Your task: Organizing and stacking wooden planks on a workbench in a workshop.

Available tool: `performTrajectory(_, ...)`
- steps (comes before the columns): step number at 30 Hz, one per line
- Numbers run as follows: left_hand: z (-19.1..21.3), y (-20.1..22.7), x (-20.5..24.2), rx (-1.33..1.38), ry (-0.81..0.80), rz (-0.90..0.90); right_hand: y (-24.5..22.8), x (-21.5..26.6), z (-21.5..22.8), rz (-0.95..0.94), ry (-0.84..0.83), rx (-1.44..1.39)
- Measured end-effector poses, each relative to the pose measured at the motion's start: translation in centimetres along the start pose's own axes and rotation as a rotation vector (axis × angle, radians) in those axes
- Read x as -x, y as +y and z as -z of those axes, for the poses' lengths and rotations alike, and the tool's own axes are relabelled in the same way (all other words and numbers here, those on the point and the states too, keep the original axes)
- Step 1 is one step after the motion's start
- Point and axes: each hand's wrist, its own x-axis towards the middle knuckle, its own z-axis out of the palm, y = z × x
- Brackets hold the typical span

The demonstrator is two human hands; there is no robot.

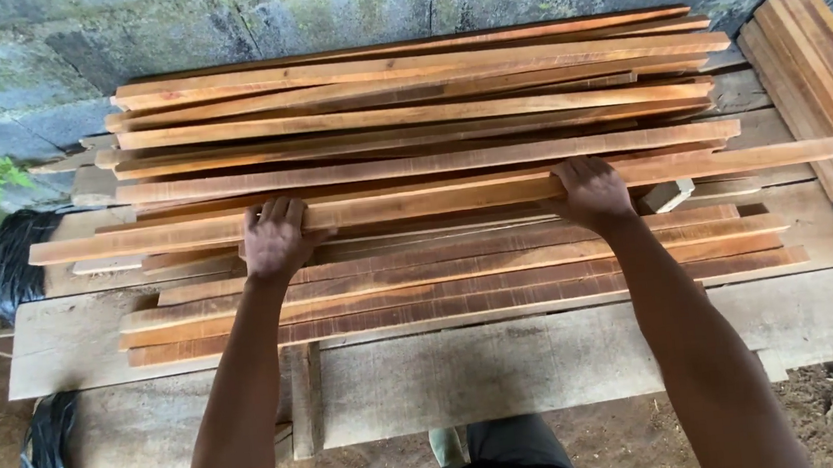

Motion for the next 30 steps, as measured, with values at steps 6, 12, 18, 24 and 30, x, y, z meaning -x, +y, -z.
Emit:
performTrajectory(6, -0.5, -0.5, 3.5, -0.065, 0.151, -0.134, -1.4, 2.0, 2.2, 0.012, 0.020, -0.084)
performTrajectory(12, 2.1, 0.9, 5.7, -0.191, 0.057, -0.167, -2.7, 4.0, 3.1, 0.050, 0.114, 0.014)
performTrajectory(18, -2.9, 1.1, 10.3, -0.119, 0.019, 0.006, -4.1, 6.8, 2.7, -0.043, 0.122, 0.072)
performTrajectory(24, 3.1, 3.9, 9.8, 0.103, 0.029, -0.053, -5.3, 9.3, 3.3, -0.117, 0.053, -0.195)
performTrajectory(30, -1.2, 3.5, 15.5, 0.038, -0.066, -0.034, -6.5, 14.1, 1.7, -0.038, -0.016, -0.149)
